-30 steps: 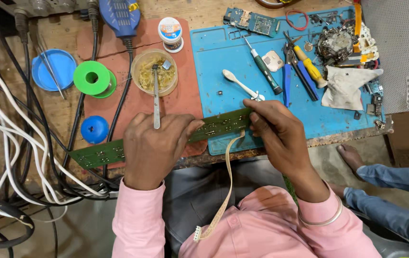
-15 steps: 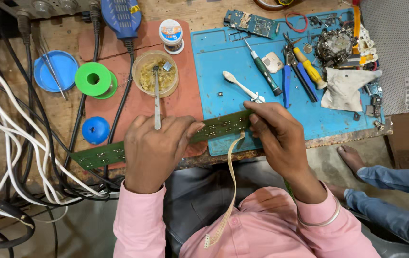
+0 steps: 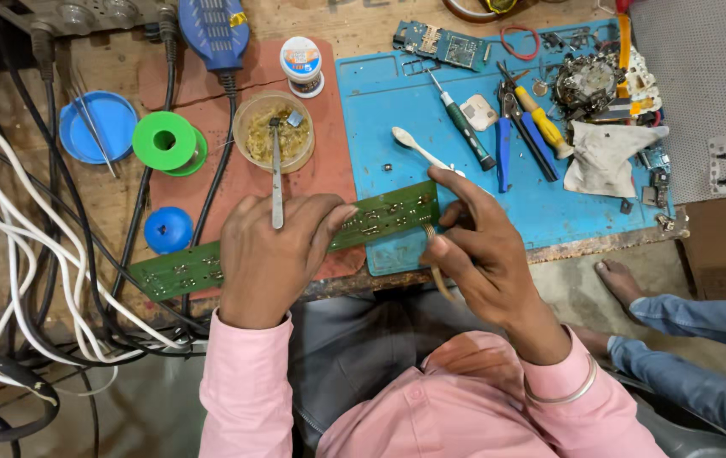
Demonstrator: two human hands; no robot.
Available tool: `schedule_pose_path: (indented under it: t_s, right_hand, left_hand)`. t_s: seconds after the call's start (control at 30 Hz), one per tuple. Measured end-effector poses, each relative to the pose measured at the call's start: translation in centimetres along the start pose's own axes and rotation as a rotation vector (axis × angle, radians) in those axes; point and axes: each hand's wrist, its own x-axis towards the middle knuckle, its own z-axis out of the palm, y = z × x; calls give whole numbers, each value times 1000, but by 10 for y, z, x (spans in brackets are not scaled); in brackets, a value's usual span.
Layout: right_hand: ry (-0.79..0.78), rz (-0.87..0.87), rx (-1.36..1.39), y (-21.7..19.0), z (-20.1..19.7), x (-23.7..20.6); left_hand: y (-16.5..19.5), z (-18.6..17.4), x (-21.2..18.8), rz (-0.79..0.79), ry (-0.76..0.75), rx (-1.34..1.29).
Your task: The person cleans a brown circuit board with a brush and a cloth, then holds a green circuit board and solders components on it with a soldering iron, working along the board while steadying it with the other hand.
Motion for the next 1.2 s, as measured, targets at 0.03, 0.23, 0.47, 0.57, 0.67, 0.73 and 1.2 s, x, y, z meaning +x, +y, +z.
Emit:
schedule_pose_path:
  t_s: [0.03, 0.23, 0.47, 0.57, 0.67, 0.73, 1.2]
  right_hand:
    - [11, 7, -33, 0, 2, 0]
    - [39, 1, -111, 0, 8, 2]
    - [42, 3, -86, -2, 7, 4]
    - [83, 76, -77, -4, 10, 2]
    - [206, 137, 226, -3, 15, 0]
    - [248, 172, 322, -1, 17, -2]
    - [359, -189, -41, 12, 17, -26]
  left_hand:
    - [0, 0, -1, -3, -5, -6]
    - [-1, 1, -2, -11, -9, 2]
    - [2, -1, 0, -7, 12, 21]
    - [10, -9, -1, -9, 7, 39]
    - [26, -18, -9, -3, 0, 66]
    - [37, -23, -16, 24, 66, 19]
    - [67, -18, -44, -26, 120, -108]
